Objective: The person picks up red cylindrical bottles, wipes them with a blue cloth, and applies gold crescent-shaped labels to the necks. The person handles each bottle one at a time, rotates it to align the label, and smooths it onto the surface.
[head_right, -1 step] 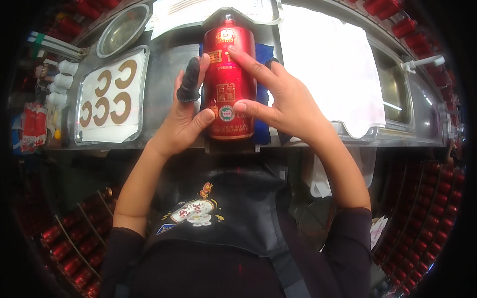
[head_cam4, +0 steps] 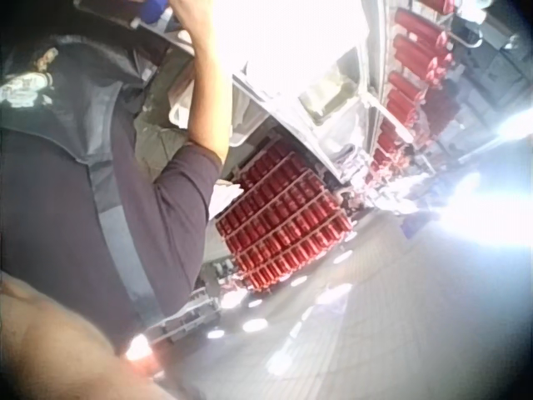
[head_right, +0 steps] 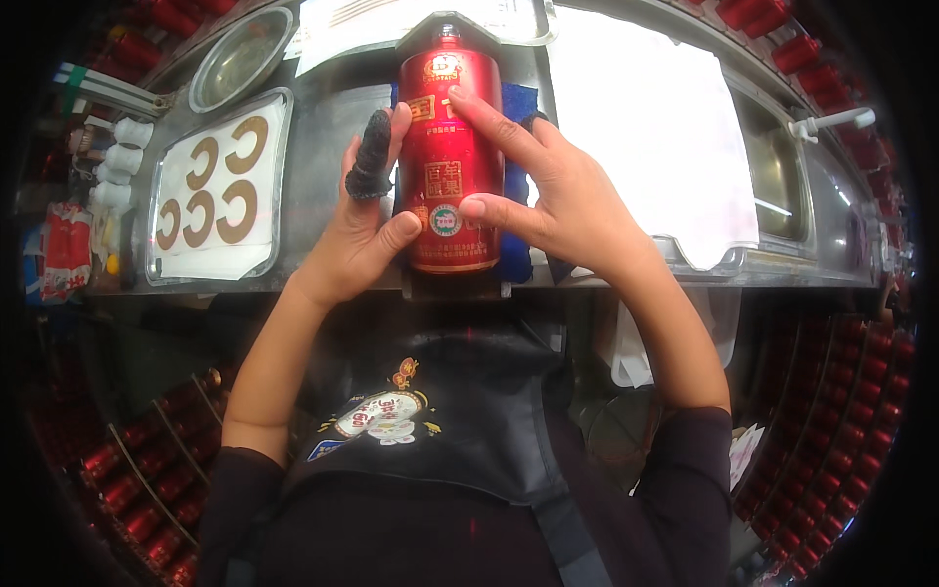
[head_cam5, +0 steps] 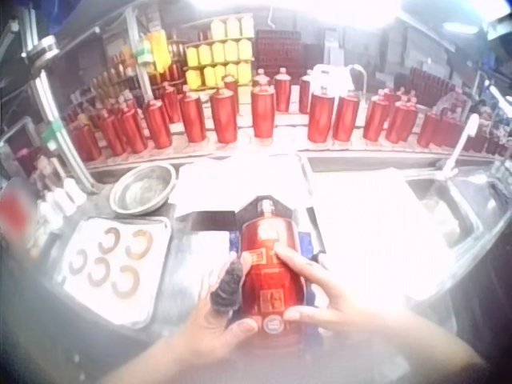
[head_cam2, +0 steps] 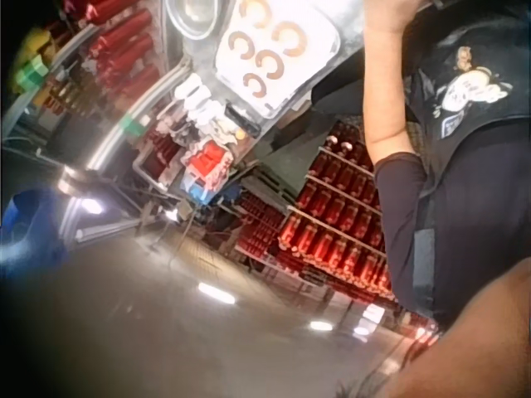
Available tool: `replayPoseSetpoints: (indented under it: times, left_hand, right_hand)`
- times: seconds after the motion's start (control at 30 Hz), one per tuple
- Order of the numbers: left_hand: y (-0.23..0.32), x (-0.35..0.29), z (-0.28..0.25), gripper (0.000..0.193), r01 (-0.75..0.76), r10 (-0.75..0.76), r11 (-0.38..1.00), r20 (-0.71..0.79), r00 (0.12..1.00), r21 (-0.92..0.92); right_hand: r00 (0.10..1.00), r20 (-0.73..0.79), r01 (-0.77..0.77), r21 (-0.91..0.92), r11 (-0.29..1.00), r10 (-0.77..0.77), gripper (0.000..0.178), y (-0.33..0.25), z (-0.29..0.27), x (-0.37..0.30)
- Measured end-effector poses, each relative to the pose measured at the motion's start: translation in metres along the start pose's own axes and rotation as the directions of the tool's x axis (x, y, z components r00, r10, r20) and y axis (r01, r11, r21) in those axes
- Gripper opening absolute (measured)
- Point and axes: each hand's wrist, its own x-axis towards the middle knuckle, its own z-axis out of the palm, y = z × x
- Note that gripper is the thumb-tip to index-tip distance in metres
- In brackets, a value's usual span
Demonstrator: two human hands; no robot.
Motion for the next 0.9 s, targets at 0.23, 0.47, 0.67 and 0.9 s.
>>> replayPoseSetpoints:
  times: [0.23,0.47,0.67,0.9]
  left_hand:
    - [-0.003,-0.001,0.000,0.076,0.013,-0.014,0.996,-0.020,1.000,-0.086]
    - [-0.006,0.003,-0.002,0.074,-0.016,0.015,1.000,0.012,1.000,0.024]
    - [-0.006,0.002,-0.002,0.077,-0.014,0.014,1.000,-0.007,1.000,-0.025]
    - [-0.007,0.000,-0.002,0.084,-0.002,0.002,0.998,-0.001,1.000,-0.061]
  right_hand:
    - [0.986,-0.098,0.134,-0.004,0.991,-0.134,0.083,0.005,0.004,-0.002]
    - [0.989,-0.102,0.112,-0.006,0.994,-0.112,0.083,0.000,0.002,-0.003]
    - [0.991,-0.086,0.107,0.024,0.994,-0.105,0.089,0.003,0.002,-0.003]
    - [0.993,-0.057,0.102,0.049,0.994,-0.099,0.102,0.015,0.000,-0.004]
